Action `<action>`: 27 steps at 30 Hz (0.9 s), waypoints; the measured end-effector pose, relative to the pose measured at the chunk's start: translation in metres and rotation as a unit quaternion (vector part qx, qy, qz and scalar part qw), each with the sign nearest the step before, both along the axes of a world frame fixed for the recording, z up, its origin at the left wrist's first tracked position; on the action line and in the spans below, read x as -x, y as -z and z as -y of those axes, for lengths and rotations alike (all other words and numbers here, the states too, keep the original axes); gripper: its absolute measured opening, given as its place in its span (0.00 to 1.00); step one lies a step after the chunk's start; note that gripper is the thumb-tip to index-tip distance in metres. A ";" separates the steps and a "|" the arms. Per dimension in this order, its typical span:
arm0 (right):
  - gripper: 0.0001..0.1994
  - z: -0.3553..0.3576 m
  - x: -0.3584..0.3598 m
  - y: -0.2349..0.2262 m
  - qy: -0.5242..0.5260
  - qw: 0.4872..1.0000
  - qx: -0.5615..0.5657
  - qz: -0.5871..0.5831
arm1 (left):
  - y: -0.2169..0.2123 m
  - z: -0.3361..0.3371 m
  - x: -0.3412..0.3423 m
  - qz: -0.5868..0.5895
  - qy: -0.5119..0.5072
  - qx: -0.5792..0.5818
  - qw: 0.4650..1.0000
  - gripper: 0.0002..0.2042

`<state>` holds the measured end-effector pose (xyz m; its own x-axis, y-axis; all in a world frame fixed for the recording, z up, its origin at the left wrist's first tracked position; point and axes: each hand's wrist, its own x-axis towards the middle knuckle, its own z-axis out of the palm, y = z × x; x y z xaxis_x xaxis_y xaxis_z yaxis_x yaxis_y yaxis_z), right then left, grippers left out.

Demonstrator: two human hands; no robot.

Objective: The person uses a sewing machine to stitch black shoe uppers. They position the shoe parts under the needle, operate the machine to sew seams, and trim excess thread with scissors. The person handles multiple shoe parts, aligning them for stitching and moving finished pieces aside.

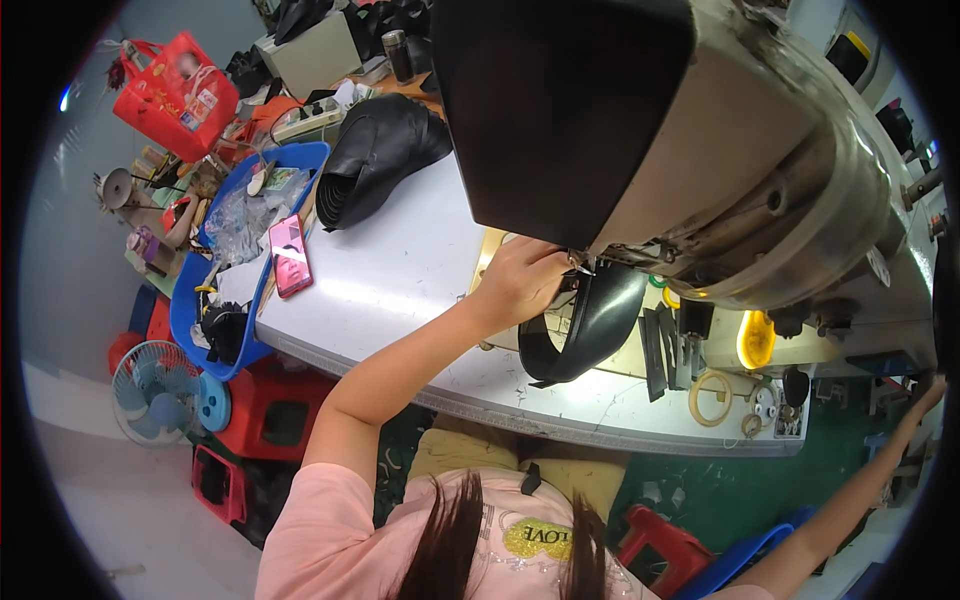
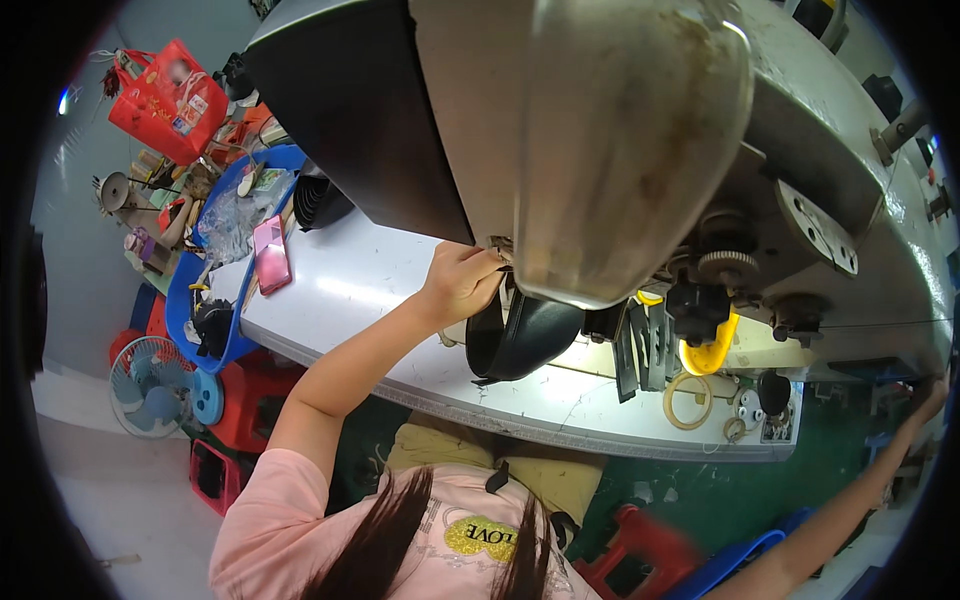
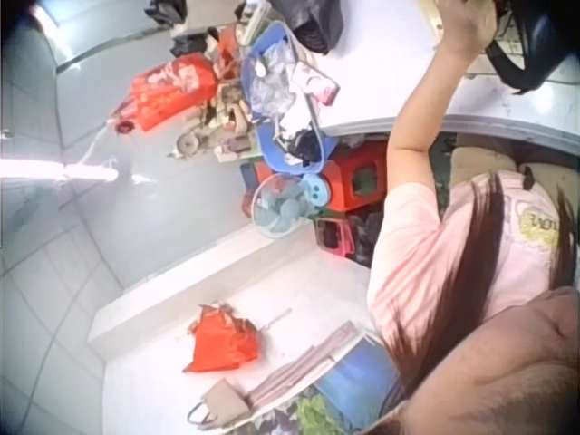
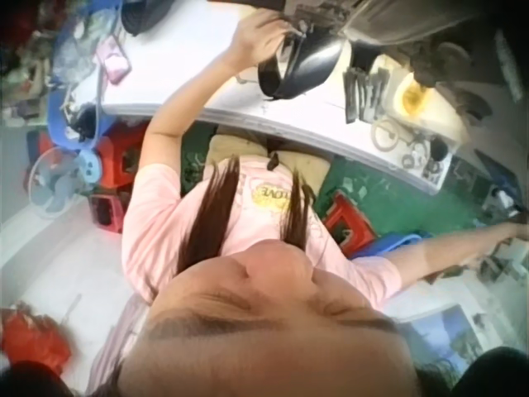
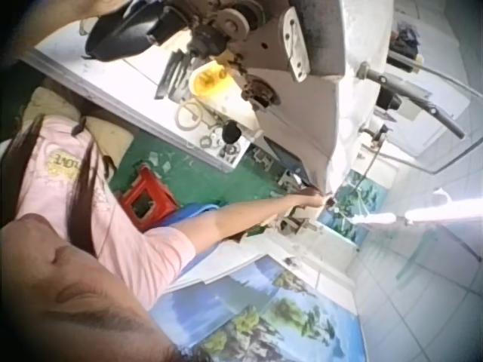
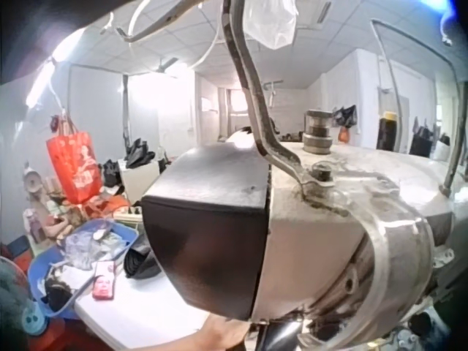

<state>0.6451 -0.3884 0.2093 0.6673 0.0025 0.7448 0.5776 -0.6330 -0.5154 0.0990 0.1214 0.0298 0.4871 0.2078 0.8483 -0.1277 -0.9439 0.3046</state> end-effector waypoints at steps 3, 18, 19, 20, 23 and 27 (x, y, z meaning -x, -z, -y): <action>0.17 -0.001 0.016 0.023 0.009 1.000 -0.022 0.013 | 0.003 0.001 0.000 0.007 -0.005 0.000 1.000 0.08; 0.13 -0.192 0.347 0.149 -0.200 0.952 0.198 0.122 | 0.001 0.003 -0.002 0.051 0.008 -0.002 0.999 0.10; 0.13 -0.192 0.347 0.149 -0.205 0.951 0.197 0.120 | 0.001 0.004 0.001 0.038 0.011 -0.003 0.999 0.10; 0.13 -0.192 0.347 0.148 -0.210 0.951 0.195 0.118 | 0.001 0.006 0.003 0.025 0.014 -0.004 1.000 0.09; 0.12 -0.190 0.342 0.146 -0.236 0.945 0.192 0.119 | -0.001 0.010 0.007 0.010 0.010 -0.030 0.999 0.09; 0.09 -0.158 0.292 0.142 -0.260 0.951 0.118 0.119 | -0.001 0.011 0.010 0.009 0.011 -0.046 0.999 0.08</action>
